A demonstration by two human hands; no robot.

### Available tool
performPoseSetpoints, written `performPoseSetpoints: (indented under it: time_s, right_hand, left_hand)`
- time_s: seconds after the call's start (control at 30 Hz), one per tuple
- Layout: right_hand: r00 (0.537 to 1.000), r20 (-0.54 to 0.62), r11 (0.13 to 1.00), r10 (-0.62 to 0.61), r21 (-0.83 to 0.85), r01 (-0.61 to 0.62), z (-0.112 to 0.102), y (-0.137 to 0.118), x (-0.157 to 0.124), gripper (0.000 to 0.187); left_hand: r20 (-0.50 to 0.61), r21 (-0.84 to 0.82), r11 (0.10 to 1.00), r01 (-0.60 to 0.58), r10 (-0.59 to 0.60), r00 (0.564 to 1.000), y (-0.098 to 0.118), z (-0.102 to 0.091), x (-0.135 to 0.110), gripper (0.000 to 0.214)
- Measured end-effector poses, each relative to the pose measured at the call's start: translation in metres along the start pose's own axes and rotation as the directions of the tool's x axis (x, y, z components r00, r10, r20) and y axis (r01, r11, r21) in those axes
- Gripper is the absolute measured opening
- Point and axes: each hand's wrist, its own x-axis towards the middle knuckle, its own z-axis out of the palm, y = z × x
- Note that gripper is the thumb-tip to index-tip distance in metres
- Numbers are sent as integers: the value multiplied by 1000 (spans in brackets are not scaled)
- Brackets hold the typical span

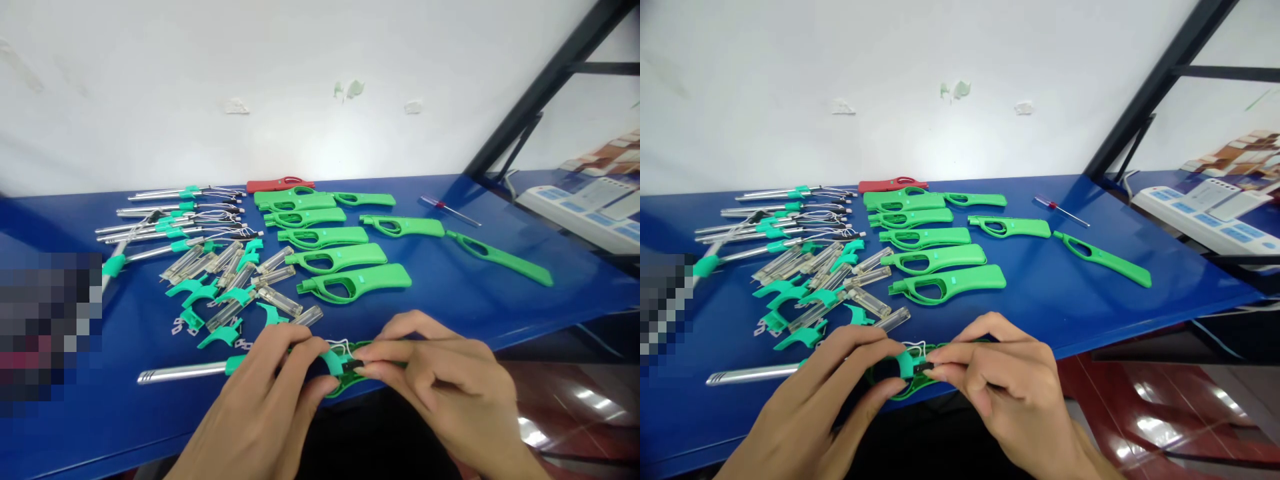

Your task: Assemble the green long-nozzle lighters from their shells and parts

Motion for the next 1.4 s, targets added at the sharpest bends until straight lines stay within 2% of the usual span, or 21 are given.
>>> performPoseSetpoints:
  time_s: [0.23, 0.4, 0.53, 0.7, 1.07, 1.33, 1.4]
  right_hand:
    - [997, -33, 998, -66, -14, 65, 2, 1, 0, 48]
    - [996, -27, 995, -89, -35, 88, 2, 1, -2, 43]
    - [993, -25, 992, -113, -54, 112, 2, 2, -4, 41]
    - [991, -13, 987, -136, -91, 134, 3, 5, -6, 30]
    - [984, -34, 980, -175, -97, 171, 5, 8, -8, 28]
    - [997, -22, 997, -81, -20, 80, 5, 10, -19, 29]
    - [995, -19, 995, -100, -13, 100, 4, 10, -19, 29]
  left_hand:
    - [-19, 33, 999, -27, 28, 999, 0, 0, -2, 26]
    - [47, 66, 994, -92, 89, 995, -1, -2, -5, 24]
    - [4, 74, 997, -23, 23, 1000, 1, 0, -7, 29]
    - [-19, 66, 997, -38, 40, 999, 1, 3, -6, 27]
    - [-56, 30, 999, -33, 34, 998, -1, 4, -5, 23]
    - [-63, 32, 997, -65, 67, 996, -3, 6, -6, 23]
    - [-64, 27, 998, -59, 60, 996, -3, 7, -6, 23]
